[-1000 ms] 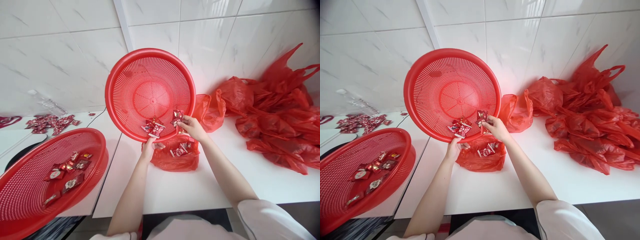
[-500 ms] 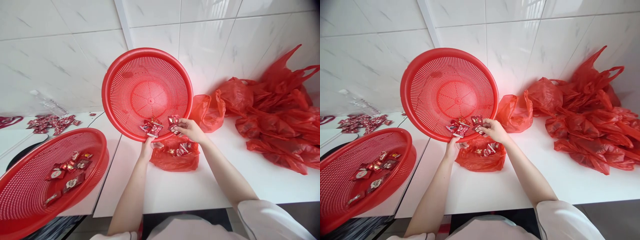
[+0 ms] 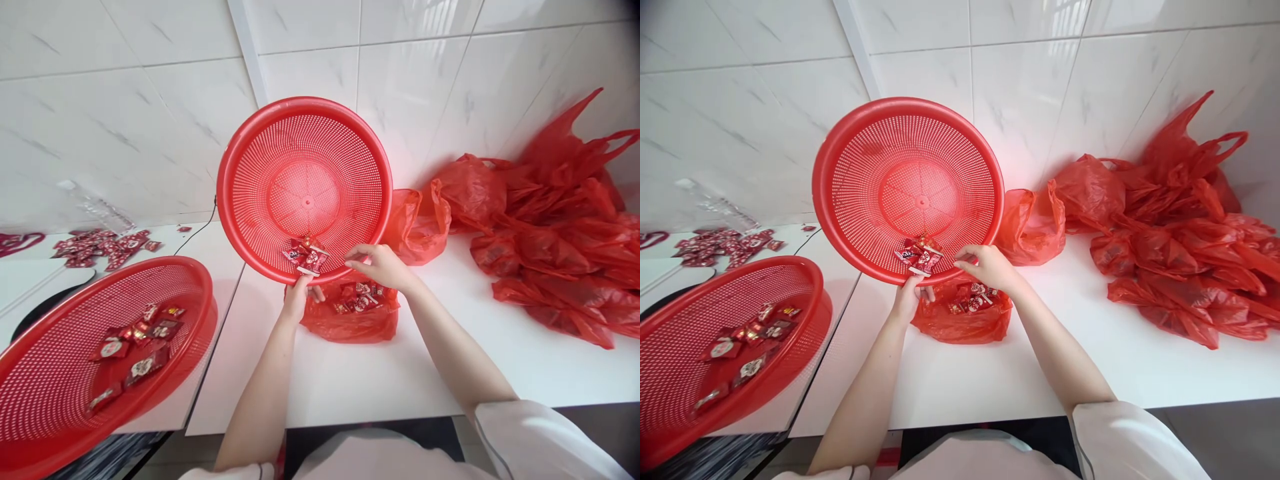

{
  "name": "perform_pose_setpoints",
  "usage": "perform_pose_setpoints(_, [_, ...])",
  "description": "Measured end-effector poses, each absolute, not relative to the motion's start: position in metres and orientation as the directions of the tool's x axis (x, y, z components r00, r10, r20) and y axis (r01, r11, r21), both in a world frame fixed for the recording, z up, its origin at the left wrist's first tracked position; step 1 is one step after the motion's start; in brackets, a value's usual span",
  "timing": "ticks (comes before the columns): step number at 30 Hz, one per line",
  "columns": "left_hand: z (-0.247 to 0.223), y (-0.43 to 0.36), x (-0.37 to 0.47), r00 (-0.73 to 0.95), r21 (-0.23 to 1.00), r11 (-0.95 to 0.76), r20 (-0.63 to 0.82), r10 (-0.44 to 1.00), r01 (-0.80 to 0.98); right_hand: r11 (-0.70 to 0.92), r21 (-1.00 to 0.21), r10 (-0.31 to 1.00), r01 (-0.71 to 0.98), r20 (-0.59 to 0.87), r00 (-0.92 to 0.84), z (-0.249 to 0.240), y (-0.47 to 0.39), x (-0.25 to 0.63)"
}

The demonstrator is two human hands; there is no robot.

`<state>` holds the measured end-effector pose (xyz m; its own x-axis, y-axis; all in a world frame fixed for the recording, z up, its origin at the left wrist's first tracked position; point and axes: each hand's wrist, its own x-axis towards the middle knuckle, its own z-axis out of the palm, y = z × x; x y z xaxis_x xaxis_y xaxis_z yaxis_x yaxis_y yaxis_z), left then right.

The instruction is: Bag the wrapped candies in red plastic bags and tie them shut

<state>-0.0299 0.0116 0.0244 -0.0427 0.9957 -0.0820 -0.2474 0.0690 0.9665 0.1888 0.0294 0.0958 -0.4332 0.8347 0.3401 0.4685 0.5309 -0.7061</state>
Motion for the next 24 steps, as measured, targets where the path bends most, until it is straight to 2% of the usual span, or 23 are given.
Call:
perform_pose_setpoints(3, [0.021, 0.009, -0.025, -0.031, 0.976, 0.054, -0.062, 0.998, -0.212, 0.575, -0.637, 0.817, 0.514, 0.409, -0.406, 0.094, 0.028, 0.183])
perform_pose_setpoints(5, [0.019, 0.005, -0.019, 0.037, 0.975, 0.071, -0.065, 0.997, -0.21, 0.639, -0.572, 0.769, 0.515, 0.456, -0.447, 0.09, 0.027, 0.178])
perform_pose_setpoints(9, [0.021, -0.002, -0.006, 0.179, 0.963, 0.142, -0.102, 0.979, -0.229, 0.731, -0.505, 0.669, 0.459, 0.396, -0.629, 0.081, 0.028, 0.173])
perform_pose_setpoints(14, [0.026, -0.001, -0.007, 0.166, 0.955, 0.155, -0.115, 0.979, -0.254, 0.712, -0.56, 0.651, 0.423, 0.301, -0.697, 0.079, 0.033, 0.181])
perform_pose_setpoints(19, [0.027, 0.007, -0.02, 0.037, 0.944, 0.116, -0.11, 0.993, -0.308, 0.603, -0.636, 0.771, 0.482, 0.308, -0.557, 0.091, 0.03, 0.188])
perform_pose_setpoints(24, [0.032, 0.01, -0.026, 0.003, 0.945, 0.122, -0.127, 0.992, -0.304, 0.572, -0.661, 0.797, 0.485, 0.31, -0.518, 0.098, 0.026, 0.19])
